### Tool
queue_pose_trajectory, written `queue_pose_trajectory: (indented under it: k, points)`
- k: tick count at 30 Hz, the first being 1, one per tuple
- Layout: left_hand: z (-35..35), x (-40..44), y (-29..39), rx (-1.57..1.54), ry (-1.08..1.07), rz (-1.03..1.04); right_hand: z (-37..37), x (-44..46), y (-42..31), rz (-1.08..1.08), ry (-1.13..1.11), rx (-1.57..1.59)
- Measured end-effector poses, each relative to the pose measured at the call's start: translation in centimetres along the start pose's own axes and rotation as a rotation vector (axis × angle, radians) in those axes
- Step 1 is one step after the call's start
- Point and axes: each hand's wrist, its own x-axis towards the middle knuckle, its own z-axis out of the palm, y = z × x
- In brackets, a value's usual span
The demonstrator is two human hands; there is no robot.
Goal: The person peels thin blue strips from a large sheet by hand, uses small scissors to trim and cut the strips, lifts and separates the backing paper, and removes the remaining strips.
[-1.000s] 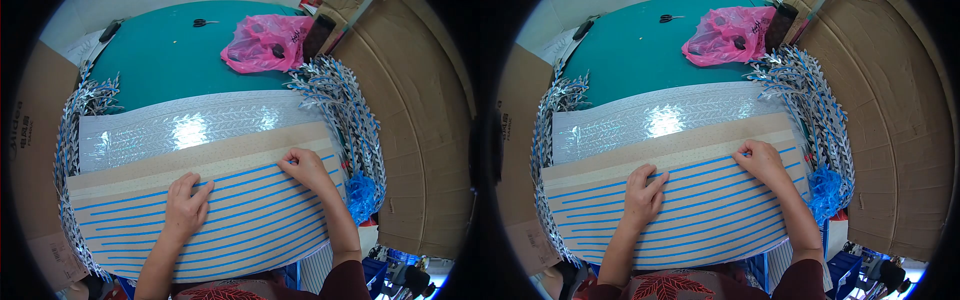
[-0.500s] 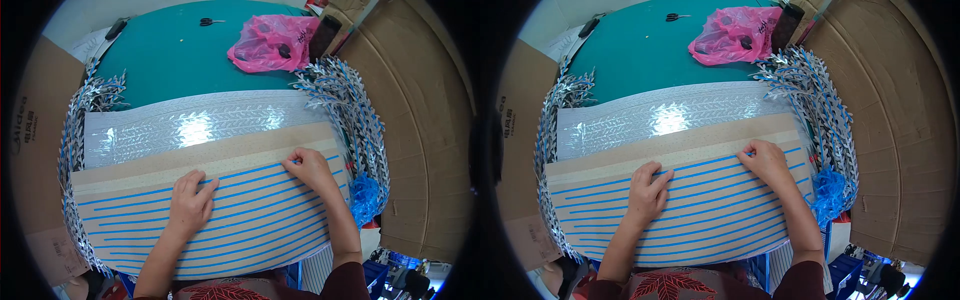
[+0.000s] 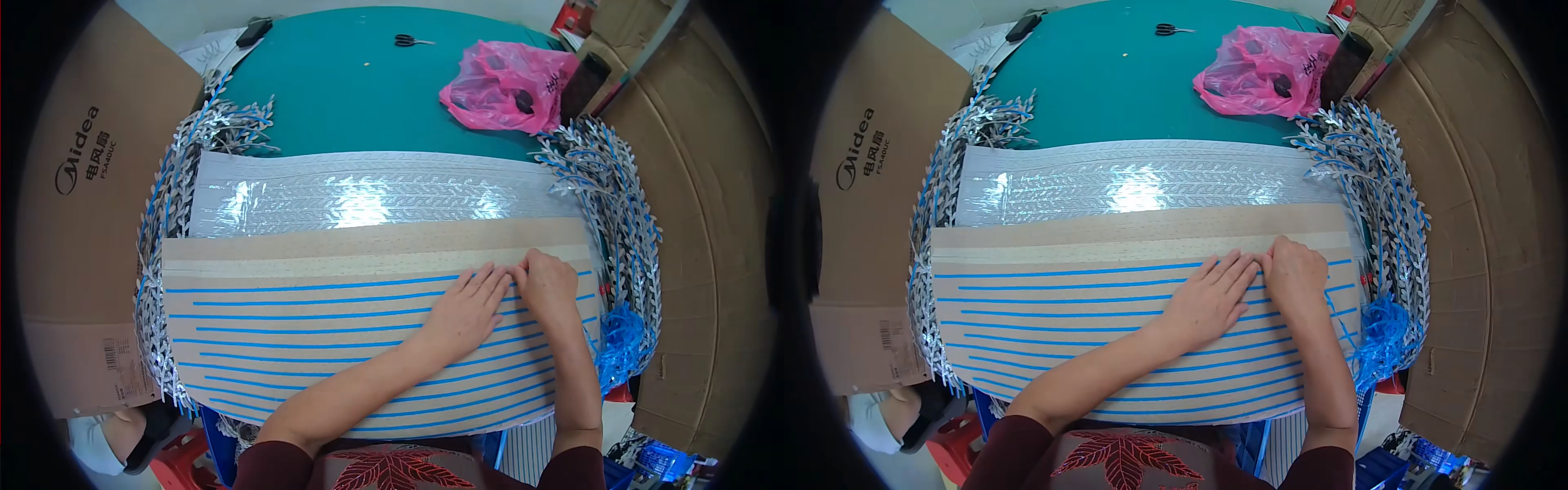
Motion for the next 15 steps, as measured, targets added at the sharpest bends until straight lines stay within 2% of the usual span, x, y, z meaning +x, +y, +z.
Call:
queue_pose_trajectory:
  k: [4, 8, 12, 15]
  points:
    - [-3.3, -3.1, -2.1, 0.038, -0.090, -0.078, -0.3, -0.1, -0.4, -0.003, -0.004, -0.034]
    - [-8.7, -10.1, -5.0, 0.102, -0.138, -0.262, -0.3, -0.2, -0.5, 0.003, 0.001, -0.027]
    - [-14.2, -18.5, -7.7, 0.196, -0.140, -0.536, -0.3, -0.3, -0.6, -0.009, 0.015, 0.006]
    - [-17.2, -24.2, -10.6, 0.311, -0.045, -0.811, 0.0, -0.3, -0.5, -0.006, 0.037, -0.006]
